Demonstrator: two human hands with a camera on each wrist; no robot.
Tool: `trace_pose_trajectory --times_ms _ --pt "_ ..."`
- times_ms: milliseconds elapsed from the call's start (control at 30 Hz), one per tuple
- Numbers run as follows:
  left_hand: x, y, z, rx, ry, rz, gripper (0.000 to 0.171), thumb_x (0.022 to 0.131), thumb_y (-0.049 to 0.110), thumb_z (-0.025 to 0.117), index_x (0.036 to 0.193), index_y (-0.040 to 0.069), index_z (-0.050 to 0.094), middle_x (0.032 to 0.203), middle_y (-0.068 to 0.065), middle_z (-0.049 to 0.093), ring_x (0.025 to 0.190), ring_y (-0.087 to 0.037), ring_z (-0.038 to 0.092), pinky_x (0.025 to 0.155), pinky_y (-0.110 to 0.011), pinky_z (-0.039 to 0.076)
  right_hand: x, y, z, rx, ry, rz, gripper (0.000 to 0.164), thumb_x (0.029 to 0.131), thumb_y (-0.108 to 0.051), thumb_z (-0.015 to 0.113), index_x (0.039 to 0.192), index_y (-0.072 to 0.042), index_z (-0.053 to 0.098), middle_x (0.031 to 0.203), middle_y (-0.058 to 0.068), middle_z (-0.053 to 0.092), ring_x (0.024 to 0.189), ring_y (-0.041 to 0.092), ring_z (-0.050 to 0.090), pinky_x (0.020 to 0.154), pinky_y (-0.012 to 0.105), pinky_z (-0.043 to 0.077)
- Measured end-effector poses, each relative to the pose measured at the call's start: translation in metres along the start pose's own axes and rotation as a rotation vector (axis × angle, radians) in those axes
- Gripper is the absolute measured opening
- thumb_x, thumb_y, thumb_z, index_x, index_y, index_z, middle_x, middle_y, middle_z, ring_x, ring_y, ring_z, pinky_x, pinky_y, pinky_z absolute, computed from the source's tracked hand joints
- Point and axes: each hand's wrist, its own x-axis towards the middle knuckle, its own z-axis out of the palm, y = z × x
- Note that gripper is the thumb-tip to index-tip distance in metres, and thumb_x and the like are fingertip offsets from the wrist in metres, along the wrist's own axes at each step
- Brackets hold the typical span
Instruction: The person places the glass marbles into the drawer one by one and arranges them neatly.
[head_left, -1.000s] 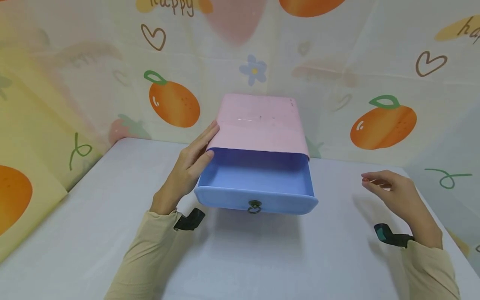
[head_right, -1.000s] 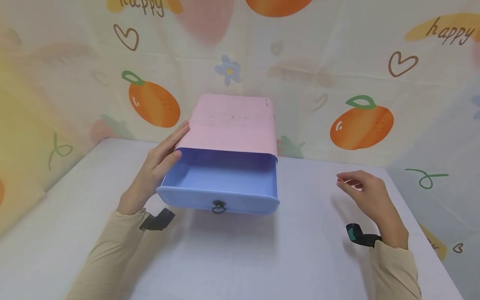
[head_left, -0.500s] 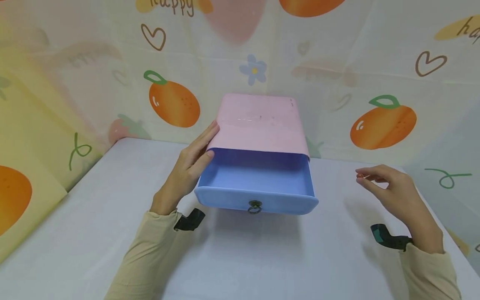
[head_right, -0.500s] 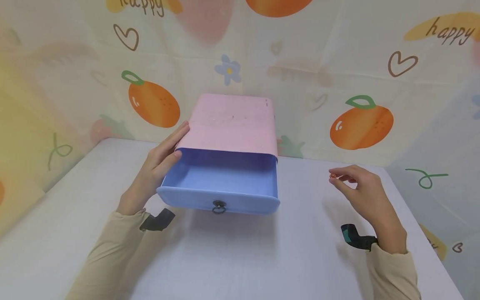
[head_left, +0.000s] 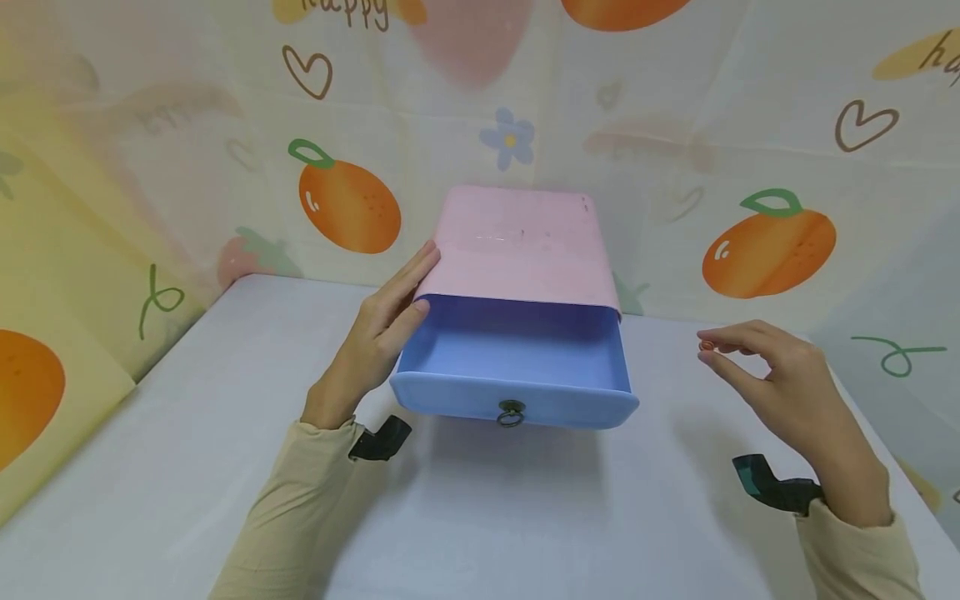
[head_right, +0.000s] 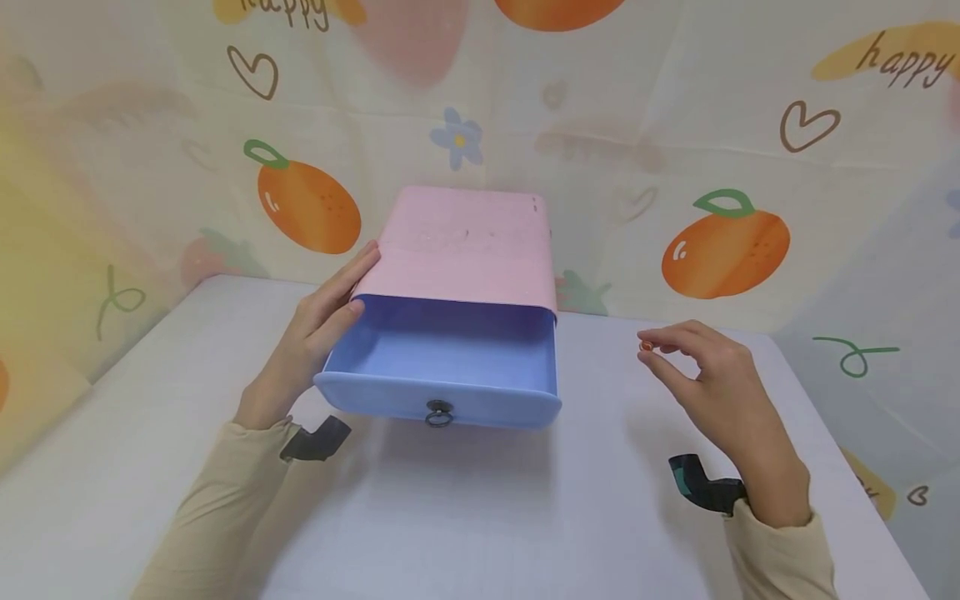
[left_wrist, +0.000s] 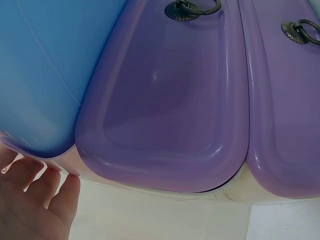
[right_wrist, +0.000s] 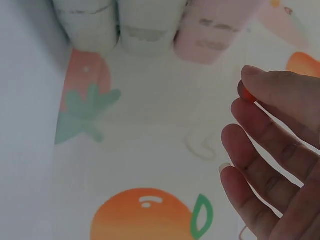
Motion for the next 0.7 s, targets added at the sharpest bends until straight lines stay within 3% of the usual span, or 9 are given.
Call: trace_pose_trajectory --times_ms 233,567,700 --pt "0.0 0.0 0.0 0.0 0.001 0.002 0.054 0.1 0.004 0.043 0.153 0.008 0.037 0.164 -0.004 0.029 0.152 -0.014 0.026 0.121 -0.017 0.025 0.003 -0.013 -0.001 0.009 0.032 -0.064 0.036 0.07 0.007 0.082 0.103 -0.006 0.076 0.092 0.005 0.074 0.091 -0.021 0.05 0.074 0.0 0.041" --pt "0.0 0.0 0.001 -0.001 -0.003 -0.002 0.054 0.1 0.005 0.043 0.153 0.008 0.037 0.164 -0.003 0.029 0.152 -0.014 0.026 0.121 -0.018 0.025 0.01 -0.03 0.002 0.059 0.047 -0.139 0.039 0.069 0.006 0.083 0.106 -0.006 0.076 0.095 0.003 0.075 0.097 -0.016 0.055 0.085 -0.002 0.04" --pt "0.001 0.0 0.0 -0.006 -0.001 -0.001 0.054 0.1 0.005 0.043 0.153 0.009 0.037 0.164 -0.003 0.029 0.152 -0.013 0.026 0.121 -0.018 0.025 0.017 -0.04 0.004 0.072 0.053 -0.176 0.037 0.073 0.001 0.083 0.108 -0.008 0.075 0.095 0.002 0.075 0.097 -0.007 0.06 0.09 -0.002 0.04"
